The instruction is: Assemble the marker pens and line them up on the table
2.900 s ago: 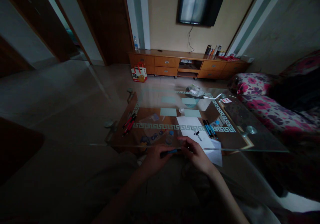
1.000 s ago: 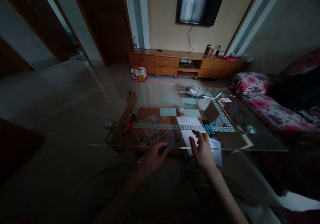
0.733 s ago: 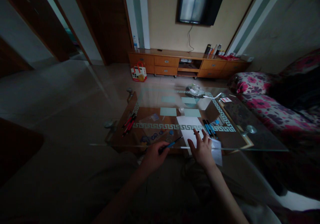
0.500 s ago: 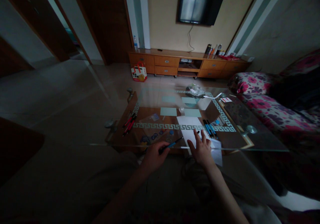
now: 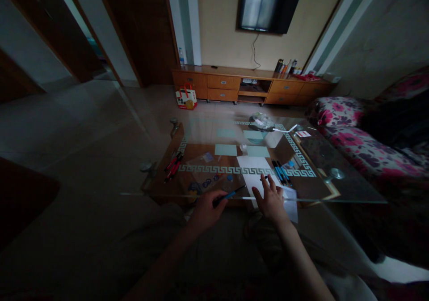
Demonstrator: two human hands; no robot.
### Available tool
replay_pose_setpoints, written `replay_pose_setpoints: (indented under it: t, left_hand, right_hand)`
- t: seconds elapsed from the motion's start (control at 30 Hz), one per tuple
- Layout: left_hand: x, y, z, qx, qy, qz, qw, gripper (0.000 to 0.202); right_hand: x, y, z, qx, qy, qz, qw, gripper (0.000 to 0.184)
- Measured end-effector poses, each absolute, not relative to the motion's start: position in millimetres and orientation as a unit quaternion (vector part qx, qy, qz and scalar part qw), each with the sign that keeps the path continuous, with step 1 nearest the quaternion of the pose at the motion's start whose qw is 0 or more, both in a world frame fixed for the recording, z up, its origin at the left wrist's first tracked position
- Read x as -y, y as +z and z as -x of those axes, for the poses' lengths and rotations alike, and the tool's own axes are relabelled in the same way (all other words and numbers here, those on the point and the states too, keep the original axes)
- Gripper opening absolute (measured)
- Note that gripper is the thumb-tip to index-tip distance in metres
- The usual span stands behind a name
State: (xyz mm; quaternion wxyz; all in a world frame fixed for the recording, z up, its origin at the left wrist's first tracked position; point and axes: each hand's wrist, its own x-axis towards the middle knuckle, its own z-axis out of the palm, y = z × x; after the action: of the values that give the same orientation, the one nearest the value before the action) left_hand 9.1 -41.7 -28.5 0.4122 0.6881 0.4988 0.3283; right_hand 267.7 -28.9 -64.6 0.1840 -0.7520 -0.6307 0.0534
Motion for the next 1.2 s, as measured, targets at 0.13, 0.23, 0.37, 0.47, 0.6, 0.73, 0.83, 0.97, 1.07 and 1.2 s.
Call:
replay_pose_setpoints:
  t: [0.13, 0.23, 0.37, 0.47, 0.6, 0.73, 0.83, 0.97, 1.07, 1.2]
  left_hand:
    - [41.9, -29.4, -9.0, -0.503, 0.334, -0.684, 0.410, 0.024]
    - [42.2, -28.6, -9.1, -0.505, 0.339, -0.684, 0.403, 0.023]
    - [42.5, -26.6, -9.0, -0.503, 0.344, -0.687, 0.396, 0.022]
    - [42.2, -26.6, -8.9, -0.501, 0.344, -0.686, 0.400, 0.023]
    - [41.3, -29.2, -9.1, -0.500, 0.347, -0.684, 0.403, 0.022]
    - [41.2, -30.3, -8.5, -0.506, 0.345, -0.681, 0.402, 0.023]
    - [41.4, -29.4, -7.8, -0.504, 0.341, -0.685, 0.401, 0.023]
    - [41.3, -29.3, -7.7, -0.504, 0.343, -0.683, 0.402, 0.024]
    - [41.3, -29.7, -8.2, -0.504, 0.349, -0.682, 0.399, 0.024]
    - [41.9, -28.1, -8.7, -0.502, 0.351, -0.680, 0.403, 0.023]
  right_hand:
    - [29.4, -63.6, -268.2, 0.639, 0.043, 0.743, 0.195, 0.064]
    - [29.2, -61.0, -268.1, 0.642, 0.026, 0.733, 0.224, 0.062]
    - [26.3, -49.9, -267.0, 0.640, 0.003, 0.711, 0.290, 0.056]
    - [24.2, -39.0, -266.5, 0.636, 0.006, 0.680, 0.365, 0.046]
    - [25.2, -29.2, -265.9, 0.594, 0.082, 0.656, 0.459, 0.034]
    - [27.2, -23.5, -262.8, 0.542, 0.164, 0.645, 0.513, 0.028]
    - [25.6, -21.2, -258.8, 0.514, 0.248, 0.601, 0.560, 0.027]
    - [21.4, -22.7, -255.0, 0.465, 0.350, 0.550, 0.600, 0.041]
    - [20.3, -24.1, -254.4, 0.459, 0.389, 0.539, 0.589, 0.037]
    - [21.9, -23.8, -254.4, 0.443, 0.408, 0.535, 0.593, 0.029]
